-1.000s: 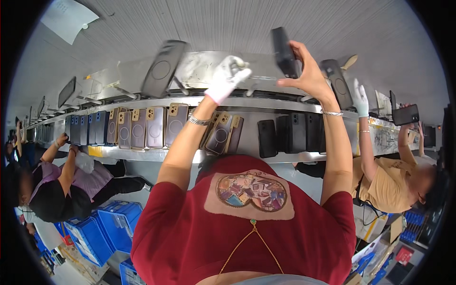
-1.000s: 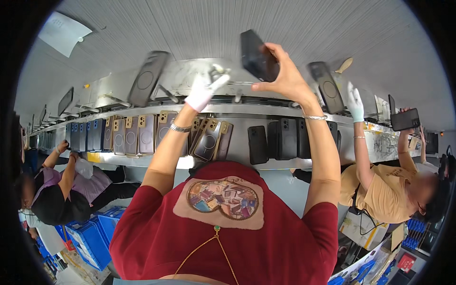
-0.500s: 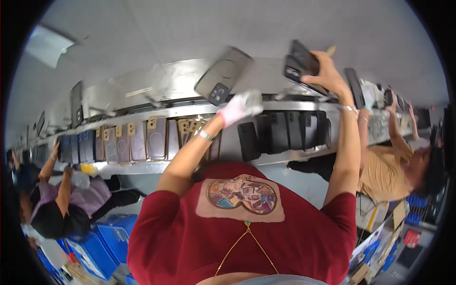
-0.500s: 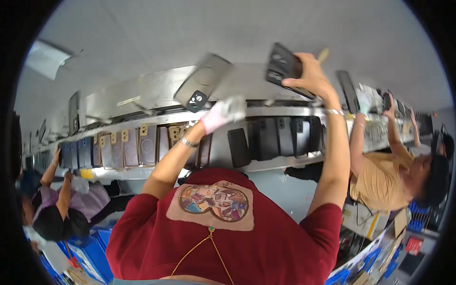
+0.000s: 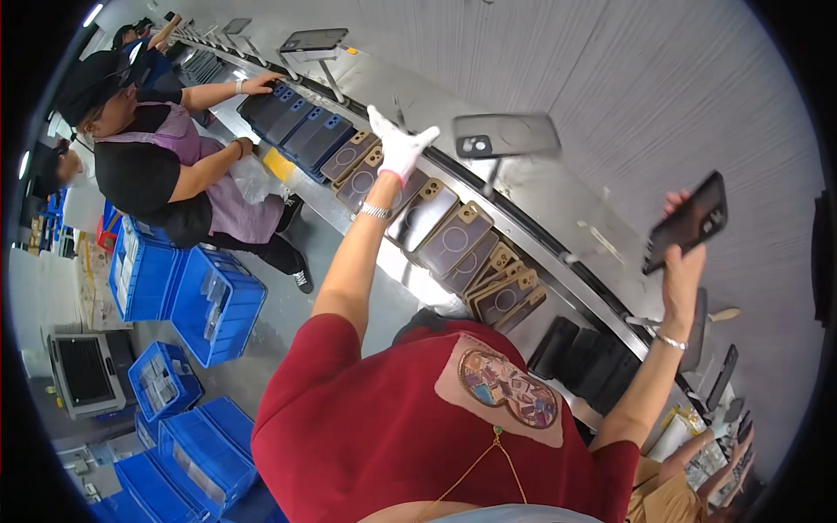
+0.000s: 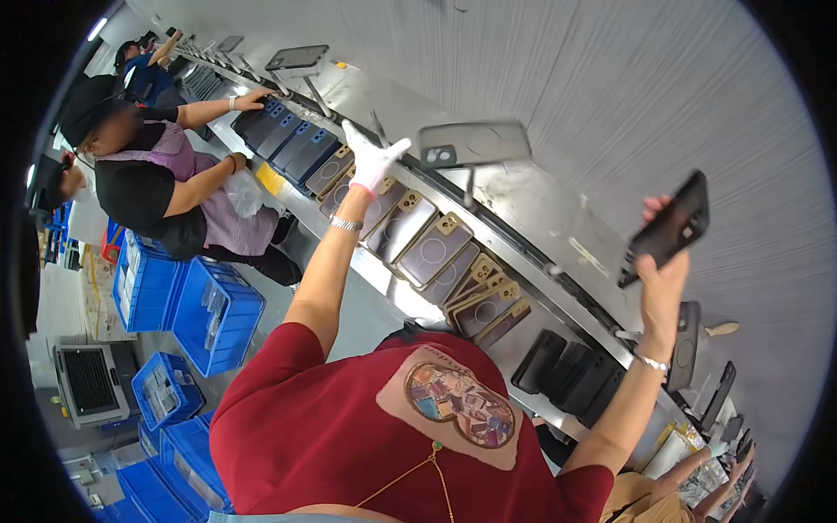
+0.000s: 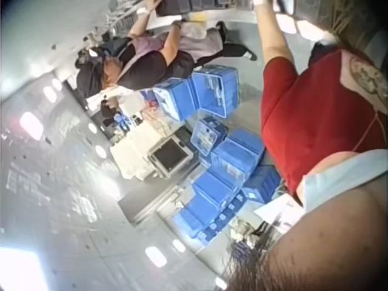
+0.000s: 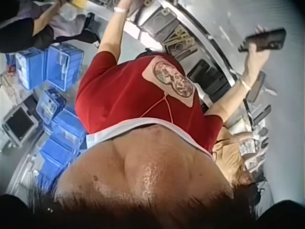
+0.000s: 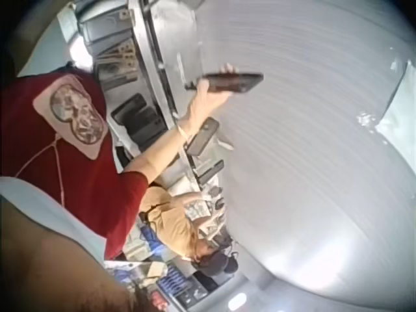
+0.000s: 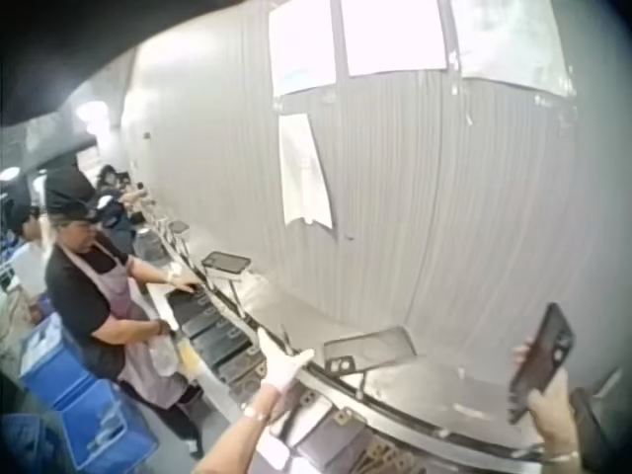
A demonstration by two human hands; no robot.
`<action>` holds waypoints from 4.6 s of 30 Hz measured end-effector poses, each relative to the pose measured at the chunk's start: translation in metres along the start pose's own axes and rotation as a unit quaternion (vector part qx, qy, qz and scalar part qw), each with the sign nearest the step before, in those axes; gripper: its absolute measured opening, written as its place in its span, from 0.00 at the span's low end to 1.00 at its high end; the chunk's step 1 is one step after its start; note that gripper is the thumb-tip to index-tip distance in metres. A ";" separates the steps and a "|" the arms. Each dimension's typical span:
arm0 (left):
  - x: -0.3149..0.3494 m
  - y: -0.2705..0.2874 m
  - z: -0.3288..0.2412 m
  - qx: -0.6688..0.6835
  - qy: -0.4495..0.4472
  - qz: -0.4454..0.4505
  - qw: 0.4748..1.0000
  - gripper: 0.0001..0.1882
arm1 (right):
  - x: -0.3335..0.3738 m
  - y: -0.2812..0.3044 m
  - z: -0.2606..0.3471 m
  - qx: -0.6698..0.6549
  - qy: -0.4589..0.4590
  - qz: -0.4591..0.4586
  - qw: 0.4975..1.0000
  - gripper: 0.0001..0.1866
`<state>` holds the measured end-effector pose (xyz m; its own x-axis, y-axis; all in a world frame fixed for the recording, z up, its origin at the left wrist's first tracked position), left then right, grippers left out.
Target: The person removes phone cases from hanging hooks on a conveyor line and stacks them onto the counter by hand.
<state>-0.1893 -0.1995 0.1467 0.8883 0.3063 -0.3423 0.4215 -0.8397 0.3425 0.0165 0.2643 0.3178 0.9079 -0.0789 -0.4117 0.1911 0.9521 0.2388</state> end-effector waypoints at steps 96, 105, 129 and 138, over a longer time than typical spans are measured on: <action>0.201 -0.252 -0.153 0.351 0.066 0.526 0.772 0.09 | 0.071 0.048 -0.053 -0.037 -0.113 0.020 0.993 0.44; 0.272 -0.298 -0.206 0.144 -0.191 0.573 0.784 0.15 | 0.048 0.018 -0.080 0.386 -0.111 0.128 0.907 0.42; 0.164 -0.262 -0.111 0.388 0.099 0.484 0.778 0.34 | 0.059 0.009 -0.074 0.033 -0.077 0.047 0.995 0.51; 0.258 -0.283 -0.173 0.361 0.033 0.591 0.720 0.11 | 0.091 0.054 -0.068 0.185 -0.107 -0.021 0.977 0.53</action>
<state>-0.0481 0.1948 0.1130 0.5649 -0.8142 -0.1342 -0.8209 -0.5380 -0.1916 0.0839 0.3289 0.2331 0.9463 -0.2129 -0.2434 0.3149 0.7780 0.5436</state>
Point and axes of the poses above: each hand's wrist, its own x-axis away from the middle knuckle, its own y-axis out of the back of the hand, z = x × y, the point moved 10 cm from there along -x, towards the middle knuckle, and after that the axes turned 4 degrees about z, right-handed, at the moved point
